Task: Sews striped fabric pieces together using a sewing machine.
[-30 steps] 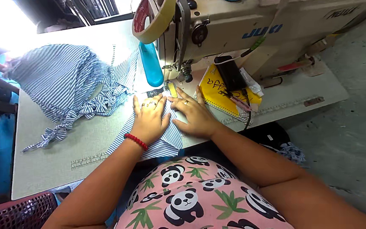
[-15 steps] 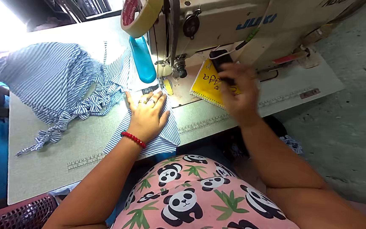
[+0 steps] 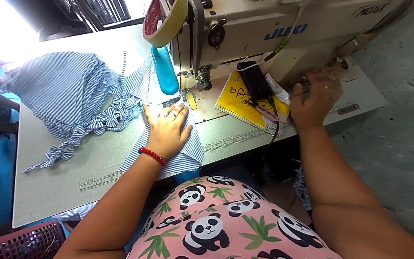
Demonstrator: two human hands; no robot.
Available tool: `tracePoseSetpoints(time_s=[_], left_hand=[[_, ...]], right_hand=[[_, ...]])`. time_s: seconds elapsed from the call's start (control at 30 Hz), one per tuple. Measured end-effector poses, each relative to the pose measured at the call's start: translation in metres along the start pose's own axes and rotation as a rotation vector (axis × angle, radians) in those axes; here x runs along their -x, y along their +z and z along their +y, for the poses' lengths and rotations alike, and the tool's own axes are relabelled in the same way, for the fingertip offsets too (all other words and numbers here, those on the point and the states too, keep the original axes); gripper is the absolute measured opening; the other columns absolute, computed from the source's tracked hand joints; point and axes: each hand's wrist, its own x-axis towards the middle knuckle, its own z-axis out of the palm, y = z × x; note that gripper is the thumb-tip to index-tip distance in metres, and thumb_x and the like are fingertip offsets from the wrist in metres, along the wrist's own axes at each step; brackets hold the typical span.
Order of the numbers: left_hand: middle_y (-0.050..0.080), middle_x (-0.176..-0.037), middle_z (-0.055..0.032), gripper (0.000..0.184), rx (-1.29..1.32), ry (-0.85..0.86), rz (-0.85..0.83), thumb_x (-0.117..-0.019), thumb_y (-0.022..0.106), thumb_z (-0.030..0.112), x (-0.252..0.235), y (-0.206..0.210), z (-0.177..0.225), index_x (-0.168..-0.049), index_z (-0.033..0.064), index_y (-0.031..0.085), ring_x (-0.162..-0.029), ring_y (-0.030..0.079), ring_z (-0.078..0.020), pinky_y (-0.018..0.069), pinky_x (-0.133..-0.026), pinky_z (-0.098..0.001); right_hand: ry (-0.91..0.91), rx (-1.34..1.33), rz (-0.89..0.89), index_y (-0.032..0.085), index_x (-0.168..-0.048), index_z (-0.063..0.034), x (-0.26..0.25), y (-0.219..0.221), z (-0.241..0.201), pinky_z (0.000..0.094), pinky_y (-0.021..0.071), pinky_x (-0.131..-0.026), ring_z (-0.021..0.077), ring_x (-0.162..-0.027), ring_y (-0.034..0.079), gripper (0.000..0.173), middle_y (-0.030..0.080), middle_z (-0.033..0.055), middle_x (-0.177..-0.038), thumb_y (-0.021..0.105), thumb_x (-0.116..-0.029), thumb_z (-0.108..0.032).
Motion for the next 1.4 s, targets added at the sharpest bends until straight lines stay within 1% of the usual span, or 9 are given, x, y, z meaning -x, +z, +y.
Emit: tracePoseSetpoints(time_s=[0.1, 0.33, 0.43, 0.53, 0.9, 1.07, 1.23, 1.33, 1.4], left_hand=[[0.052, -0.155, -0.0047, 0.062, 0.000, 0.005, 0.012, -0.1026, 0.032, 0.047, 0.000, 0.002, -0.001, -0.150, 0.0146, 0.054, -0.148, 0.040, -0.0338, 0.0020, -0.113, -0.0808], [0.054, -0.154, -0.0032, 0.060, -0.020, 0.017, 0.001, -0.1029, 0.033, 0.048, 0.006, 0.000, 0.002, -0.148, 0.0161, 0.057, -0.147, 0.043, -0.0318, 0.0011, -0.113, -0.0809], [0.053, -0.154, -0.0028, 0.060, -0.019, 0.011, -0.012, -0.1033, 0.033, 0.049, 0.007, -0.001, 0.003, -0.149, 0.0171, 0.056, -0.147, 0.042, -0.0322, 0.0015, -0.113, -0.0810], [0.053, -0.155, -0.0040, 0.060, -0.005, 0.000, -0.017, -0.1030, 0.035, 0.047, 0.005, -0.003, 0.004, -0.149, 0.0154, 0.056, -0.148, 0.041, -0.0338, 0.0008, -0.113, -0.0813], [0.045, -0.160, -0.0012, 0.059, 0.077, -0.073, -0.084, -0.1035, 0.040, 0.051, -0.003, -0.008, -0.002, -0.152, 0.0195, 0.052, -0.153, 0.034, -0.0293, -0.0003, -0.117, -0.0765], [0.059, -0.146, -0.0140, 0.036, 0.055, -0.242, 0.332, -0.1014, 0.055, 0.020, 0.044, -0.052, -0.050, -0.133, 0.0103, 0.069, -0.142, 0.049, -0.0359, 0.0355, -0.117, -0.0562], [0.053, -0.140, -0.0363, 0.063, -0.068, -0.758, 0.238, -0.0970, 0.067, 0.022, 0.133, -0.097, -0.101, -0.151, -0.0009, 0.044, -0.131, 0.046, -0.0597, 0.0284, -0.107, -0.0788], [0.064, -0.118, -0.0340, 0.035, -0.116, -0.754, 0.199, -0.1041, 0.058, 0.023, 0.165, -0.091, -0.109, -0.123, -0.0048, 0.064, -0.114, 0.059, -0.0558, 0.0368, -0.099, -0.0777], [0.066, -0.114, -0.0284, 0.035, 0.104, -0.797, 0.289, -0.1070, 0.054, 0.023, 0.173, -0.105, -0.098, -0.120, -0.0067, 0.064, -0.105, 0.066, -0.0439, 0.0492, -0.093, -0.0656]], right_hand=[[0.007, 0.070, -0.051, 0.070, -0.122, -0.0041, 0.000, -0.002, -0.003, 0.0664, 0.0193, -0.120, 0.0389, -0.126, 0.061, 0.052, 0.070, 0.0200, -0.125, 0.036, -0.1100, -0.041], [0.033, 0.081, -0.099, 0.072, -0.116, -0.0054, -0.002, 0.000, -0.004, 0.0640, 0.0193, -0.120, 0.0371, -0.120, 0.065, 0.053, 0.073, 0.0192, -0.118, 0.034, -0.1098, -0.042], [0.012, 0.054, -0.025, 0.067, -0.129, -0.0069, 0.000, -0.001, -0.002, 0.0619, 0.0207, -0.122, 0.0351, -0.133, 0.057, 0.048, 0.067, 0.0172, -0.133, 0.038, -0.1088, -0.040], [-0.001, 0.001, -0.037, 0.050, -0.148, -0.0084, -0.001, -0.002, -0.002, 0.0638, 0.0163, -0.123, 0.0371, -0.151, 0.034, 0.056, 0.049, 0.0175, -0.155, 0.040, -0.1068, -0.045], [0.003, -0.039, -0.075, 0.043, -0.154, -0.0075, 0.001, -0.004, 0.001, 0.0583, 0.0176, -0.125, 0.0413, -0.154, 0.026, 0.061, 0.038, 0.0227, -0.161, 0.039, -0.1076, -0.046], [0.062, -0.204, 0.143, 0.055, -0.142, 0.0034, 0.015, -0.022, -0.013, 0.0493, 0.0336, -0.120, 0.0441, -0.142, 0.043, 0.049, 0.050, 0.0311, -0.147, 0.056, -0.1019, -0.026], [-0.026, -0.295, 0.250, 0.063, -0.123, 0.0104, 0.027, -0.040, -0.047, 0.0440, 0.0469, -0.103, 0.0428, -0.118, 0.057, 0.035, 0.060, 0.0348, -0.122, 0.060, -0.1003, -0.016], [-0.090, -0.393, 0.199, 0.062, -0.125, 0.0116, 0.026, -0.053, -0.077, 0.0458, 0.0445, -0.106, 0.0436, -0.120, 0.055, 0.039, 0.057, 0.0359, -0.124, 0.057, -0.1021, -0.019], [-0.134, -0.460, 0.192, 0.061, -0.127, 0.0107, 0.026, -0.062, -0.104, 0.0458, 0.0442, -0.107, 0.0405, -0.121, 0.054, 0.040, 0.057, 0.0342, -0.125, 0.056, -0.1022, -0.021]])
